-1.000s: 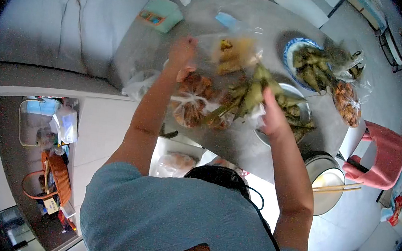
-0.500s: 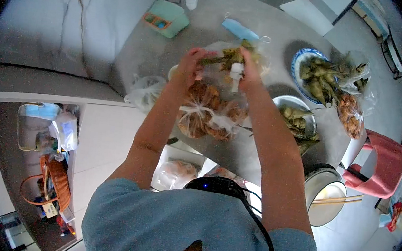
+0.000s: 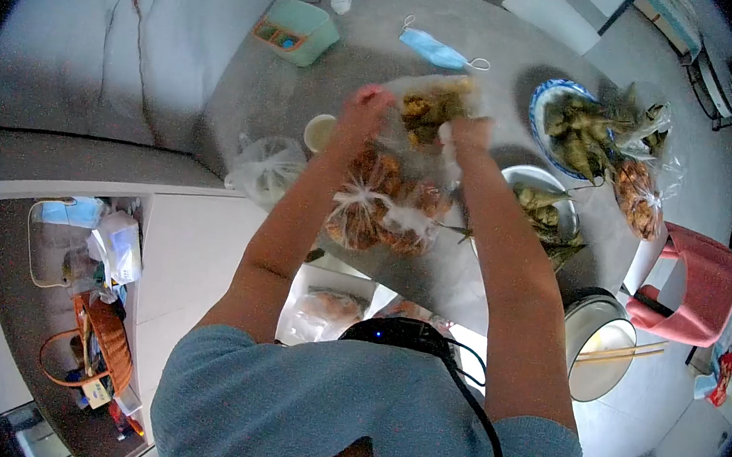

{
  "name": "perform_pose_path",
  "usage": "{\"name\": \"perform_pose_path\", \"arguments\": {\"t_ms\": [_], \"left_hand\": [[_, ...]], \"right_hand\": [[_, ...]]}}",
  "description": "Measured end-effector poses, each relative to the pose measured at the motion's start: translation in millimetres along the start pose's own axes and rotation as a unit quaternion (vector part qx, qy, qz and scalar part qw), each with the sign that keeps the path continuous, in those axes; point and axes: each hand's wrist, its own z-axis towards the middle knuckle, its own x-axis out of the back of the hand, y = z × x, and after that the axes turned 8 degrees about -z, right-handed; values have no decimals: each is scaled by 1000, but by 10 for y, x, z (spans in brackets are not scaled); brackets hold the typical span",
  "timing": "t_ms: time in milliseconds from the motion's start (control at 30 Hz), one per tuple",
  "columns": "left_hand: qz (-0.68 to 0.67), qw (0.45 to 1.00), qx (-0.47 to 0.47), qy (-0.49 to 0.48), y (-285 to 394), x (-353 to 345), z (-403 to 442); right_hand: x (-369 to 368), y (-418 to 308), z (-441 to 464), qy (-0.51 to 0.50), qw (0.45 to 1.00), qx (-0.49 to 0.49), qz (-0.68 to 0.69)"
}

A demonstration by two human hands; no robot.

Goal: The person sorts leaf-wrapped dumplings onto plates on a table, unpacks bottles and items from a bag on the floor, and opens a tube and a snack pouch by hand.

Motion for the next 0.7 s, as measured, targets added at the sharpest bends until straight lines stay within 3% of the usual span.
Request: {"name": "perform_pose_path", "arguments": {"t_ms": [33,133,200,233,300,400,467,567,600,633,700], "left_hand": [[8,1000,-18,10,54,-19,-46],[18,998,-53,17,39,-4,-61],[20,997,-73,13,2,8,-23],[38,996,-75,30,-5,3,-13],[57,994,-78,44,-22,-5,14],[112,989,-83,39,-118,-9,136],[170,971,-155,60,-308,27,244],[282,948,-133,59,-134,-89,42],[288,948,-128,43,-216,-130,16],[416,855,-259,169,-272,-214,-48],[515,715,-387,272,-292,-451,-189]], "right_hand": [[111,-51,-59,2,1000,0,2],[447,18,-27,75,982,168,39],[511,198,217,90,950,252,162],[622,137,44,92,949,252,163],[944,-42,-575,-52,954,146,256],[1144,75,-1068,-97,955,168,223],[1244,267,-1322,-143,955,180,186],[1309,909,-1527,-166,947,175,213],[1380,1106,-1660,-174,951,225,118],[1470,1280,-1811,-182,945,269,22],[1695,1500,-2147,-202,956,211,9]]}}
